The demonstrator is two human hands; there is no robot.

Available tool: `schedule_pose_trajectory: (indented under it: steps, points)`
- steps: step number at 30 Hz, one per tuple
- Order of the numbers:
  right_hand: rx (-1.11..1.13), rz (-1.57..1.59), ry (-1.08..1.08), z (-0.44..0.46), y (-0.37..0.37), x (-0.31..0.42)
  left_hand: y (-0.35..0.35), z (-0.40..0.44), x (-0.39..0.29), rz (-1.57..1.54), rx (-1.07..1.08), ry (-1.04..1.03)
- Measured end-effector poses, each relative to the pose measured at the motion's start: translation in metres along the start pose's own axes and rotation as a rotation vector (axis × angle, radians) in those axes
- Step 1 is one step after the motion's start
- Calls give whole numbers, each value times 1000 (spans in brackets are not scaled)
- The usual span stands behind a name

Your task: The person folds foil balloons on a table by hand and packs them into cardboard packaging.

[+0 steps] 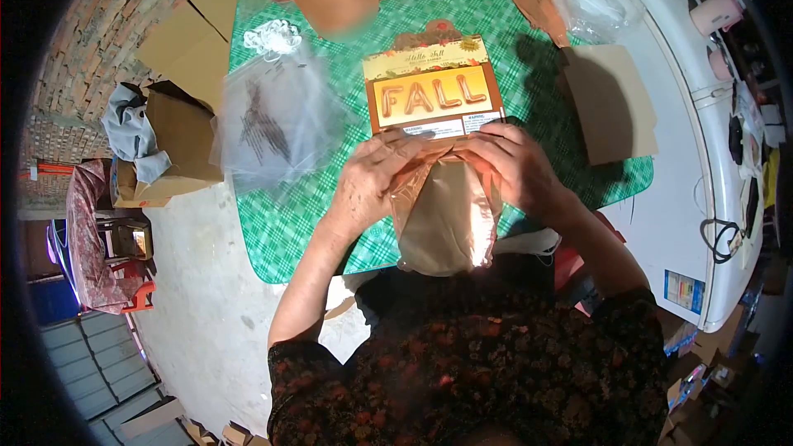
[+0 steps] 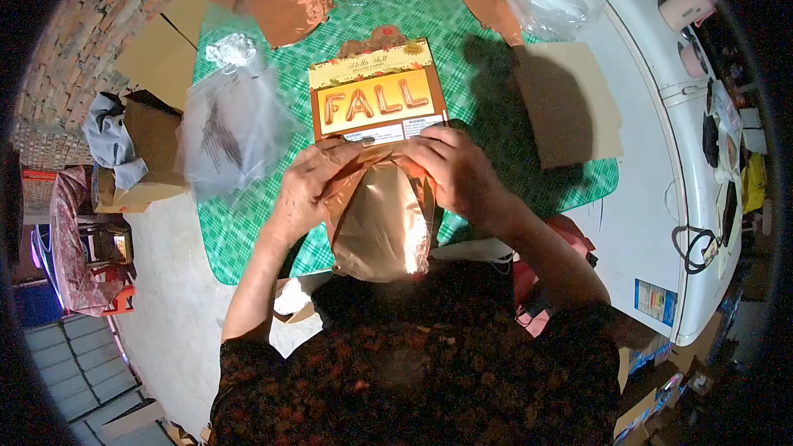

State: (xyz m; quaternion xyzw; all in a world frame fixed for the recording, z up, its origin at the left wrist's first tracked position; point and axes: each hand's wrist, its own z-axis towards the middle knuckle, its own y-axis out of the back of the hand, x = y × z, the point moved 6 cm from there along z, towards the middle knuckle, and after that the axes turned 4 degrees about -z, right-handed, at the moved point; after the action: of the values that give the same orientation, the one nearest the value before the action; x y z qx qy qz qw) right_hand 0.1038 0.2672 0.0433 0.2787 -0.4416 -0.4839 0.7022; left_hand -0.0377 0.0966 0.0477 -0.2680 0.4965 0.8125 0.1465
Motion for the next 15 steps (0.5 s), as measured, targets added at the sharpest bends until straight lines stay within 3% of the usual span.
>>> schedule_pose_trajectory:
  steps: [8,13,15]
  points:
    - [22,-54,85,7,8,4,5,10,13,-116,83,20]
    - [168,125,-70,28,12,-13,12,25,25,-209,53,35]
    - [220,214,-147,39,8,-30,15,29,35,-280,0,224]
